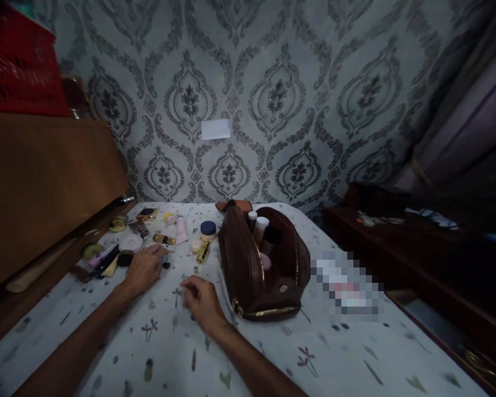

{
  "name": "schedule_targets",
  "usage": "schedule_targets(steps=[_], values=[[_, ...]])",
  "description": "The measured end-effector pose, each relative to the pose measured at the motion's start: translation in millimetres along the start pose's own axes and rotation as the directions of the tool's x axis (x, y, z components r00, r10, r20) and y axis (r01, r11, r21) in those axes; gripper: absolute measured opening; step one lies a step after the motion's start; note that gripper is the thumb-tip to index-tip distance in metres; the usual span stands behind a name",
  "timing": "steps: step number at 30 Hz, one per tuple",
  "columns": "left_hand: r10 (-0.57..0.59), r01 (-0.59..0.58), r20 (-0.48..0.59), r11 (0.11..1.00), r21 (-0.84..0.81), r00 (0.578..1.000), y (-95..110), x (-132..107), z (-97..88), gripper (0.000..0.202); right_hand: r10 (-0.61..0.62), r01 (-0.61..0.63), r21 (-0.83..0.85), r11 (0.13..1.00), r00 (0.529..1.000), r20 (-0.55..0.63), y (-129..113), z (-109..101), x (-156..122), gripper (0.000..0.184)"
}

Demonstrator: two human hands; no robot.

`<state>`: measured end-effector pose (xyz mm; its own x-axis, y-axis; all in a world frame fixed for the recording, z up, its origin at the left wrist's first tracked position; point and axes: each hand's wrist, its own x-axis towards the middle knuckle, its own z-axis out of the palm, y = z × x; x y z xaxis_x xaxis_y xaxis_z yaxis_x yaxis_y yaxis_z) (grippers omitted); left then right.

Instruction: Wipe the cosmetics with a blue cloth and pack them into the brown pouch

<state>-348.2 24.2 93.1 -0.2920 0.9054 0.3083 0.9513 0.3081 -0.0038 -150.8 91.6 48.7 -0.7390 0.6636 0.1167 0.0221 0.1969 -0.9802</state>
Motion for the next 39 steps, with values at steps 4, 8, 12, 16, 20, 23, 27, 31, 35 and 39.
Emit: schedule_targets(steps=[4, 8, 12, 16, 20, 23, 27, 31, 35, 39], values=[[0.025, -0.024, 0.029, 0.999, -0.029, 0.999, 9.7, -2.2, -0.8, 0.038, -0.008, 0.008, 0.007, 1.0, 1.0, 0.014, -6.8, -3.1, -6.6, 0.017], [-0.019, 0.02, 0.024, 0.998, -0.057, 1.0, 14.3, 13.5, -1.9, 0.039, 0.004, -0.004, -0.005, 1.0, 1.0, 0.013, -10.1, -3.3, -7.3, 0.017], [-0.065, 0.068, 0.047, 0.995, -0.066, 0.997, 19.0, 52.7, 2.3, 0.04, -0.011, 0.011, -0.007, 1.0, 1.0, 0.01, -8.8, -3.6, -6.7, 0.016], [-0.137, 0.144, 0.107, 0.987, -0.066, 0.985, 23.6, 96.6, 13.5, 0.041, -0.011, 0.011, -0.01, 1.0, 1.0, 0.018, -10.0, -4.0, -7.4, 0.017], [-0.168, 0.182, 0.192, 0.982, -0.055, 0.967, 25.9, 123.7, 23.6, 0.039, 0.014, -0.014, 0.007, 1.0, 1.0, 0.017, -11.0, -3.7, -8.0, 0.017], [-0.183, 0.193, 0.234, 0.981, -0.023, 0.955, 27.3, 130.1, 27.3, 0.036, 0.037, -0.038, 0.027, 0.999, 0.999, 0.014, -10.5, -3.6, -8.4, 0.016], [-0.187, 0.189, 0.243, 0.982, 0.016, 0.952, 26.0, 128.9, 27.2, 0.036, 0.035, -0.035, 0.032, 0.999, 0.999, 0.01, -11.0, -3.8, -8.4, 0.015], [-0.205, 0.201, 0.211, 0.979, 0.042, 0.956, 13.7, 133.4, 20.8, 0.037, 0.046, -0.046, 0.017, 0.999, 0.999, 0.007, -12.3, -3.5, -7.7, 0.018], [-0.29, 0.28, 0.137, 0.956, 0.085, 0.947, -9.3, 150.5, 12.9, 0.039, 0.041, -0.041, 0.002, 0.999, 0.999, 0.003, -12.1, -3.8, -7.4, 0.021], [-0.338, 0.327, 0.112, 0.939, 0.106, 0.934, -32.9, 173.8, 12.4, 0.04, 0.02, -0.02, -0.006, 1.0, 1.0, 0.005, -11.3, -4.1, -7.4, 0.02]])
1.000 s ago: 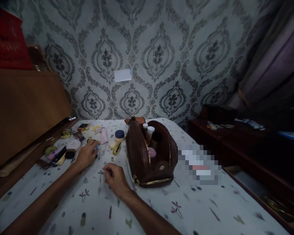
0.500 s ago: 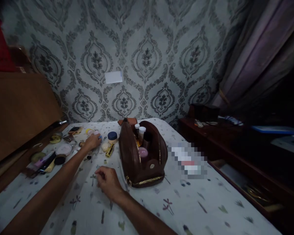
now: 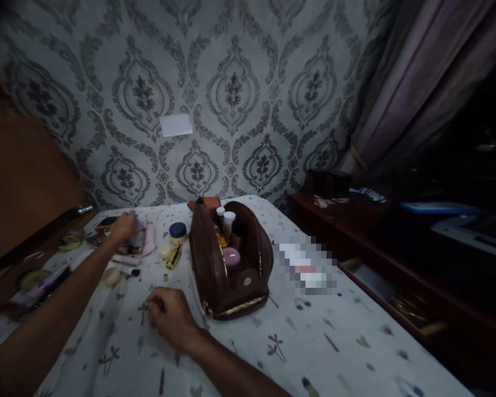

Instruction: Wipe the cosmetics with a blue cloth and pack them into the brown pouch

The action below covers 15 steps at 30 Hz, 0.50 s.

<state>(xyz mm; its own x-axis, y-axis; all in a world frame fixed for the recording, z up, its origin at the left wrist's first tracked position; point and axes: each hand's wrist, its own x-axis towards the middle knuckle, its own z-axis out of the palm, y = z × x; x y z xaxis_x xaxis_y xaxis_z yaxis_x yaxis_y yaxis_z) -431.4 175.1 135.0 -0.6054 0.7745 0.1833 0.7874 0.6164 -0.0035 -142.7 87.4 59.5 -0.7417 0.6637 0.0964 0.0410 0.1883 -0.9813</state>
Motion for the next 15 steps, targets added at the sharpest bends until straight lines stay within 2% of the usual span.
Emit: schedule_targets(steps=[6, 9, 15], values=[[0.104, -0.101, 0.105, 0.994, -0.027, 0.989, -8.6, 26.1, 7.2, 0.035, 0.022, -0.022, -0.002, 1.0, 1.0, -0.008, -1.9, -0.6, -0.6, 0.02], [0.129, -0.128, 0.078, 0.992, -0.015, 0.989, -11.2, 26.9, 11.1, 0.036, 0.034, -0.034, 0.007, 0.999, 0.999, -0.003, -4.9, -2.2, -1.3, 0.021], [0.104, -0.104, 0.034, 0.995, 0.002, 0.994, -11.9, 20.8, 16.2, 0.037, 0.02, -0.02, 0.017, 1.0, 1.0, -0.012, -7.9, -3.2, -3.2, 0.02]])
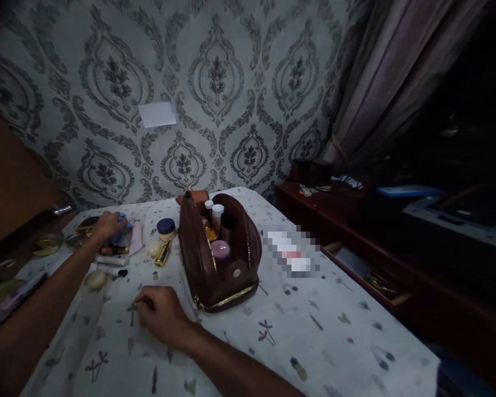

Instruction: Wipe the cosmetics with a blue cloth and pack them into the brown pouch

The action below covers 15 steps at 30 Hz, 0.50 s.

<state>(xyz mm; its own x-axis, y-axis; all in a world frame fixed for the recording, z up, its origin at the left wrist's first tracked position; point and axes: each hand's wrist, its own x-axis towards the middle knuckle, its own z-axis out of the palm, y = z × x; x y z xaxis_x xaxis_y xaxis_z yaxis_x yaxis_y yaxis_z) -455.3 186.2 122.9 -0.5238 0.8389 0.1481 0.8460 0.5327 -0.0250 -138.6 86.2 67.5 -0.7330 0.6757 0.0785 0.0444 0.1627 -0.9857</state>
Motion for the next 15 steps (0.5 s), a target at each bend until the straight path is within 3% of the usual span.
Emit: schedule_targets(steps=[8, 15], values=[[0.117, -0.117, -0.009, 0.989, -0.089, 0.993, -1.9, -23.1, 9.6, 0.037, -0.021, 0.021, -0.02, 1.0, 1.0, 0.005, 5.9, 2.1, 1.9, 0.018], [0.274, -0.285, -0.083, 0.939, -0.192, 0.958, -8.9, -56.5, 3.8, 0.043, -0.025, 0.025, -0.017, 1.0, 1.0, 0.016, 8.1, 2.1, 2.8, 0.02]])
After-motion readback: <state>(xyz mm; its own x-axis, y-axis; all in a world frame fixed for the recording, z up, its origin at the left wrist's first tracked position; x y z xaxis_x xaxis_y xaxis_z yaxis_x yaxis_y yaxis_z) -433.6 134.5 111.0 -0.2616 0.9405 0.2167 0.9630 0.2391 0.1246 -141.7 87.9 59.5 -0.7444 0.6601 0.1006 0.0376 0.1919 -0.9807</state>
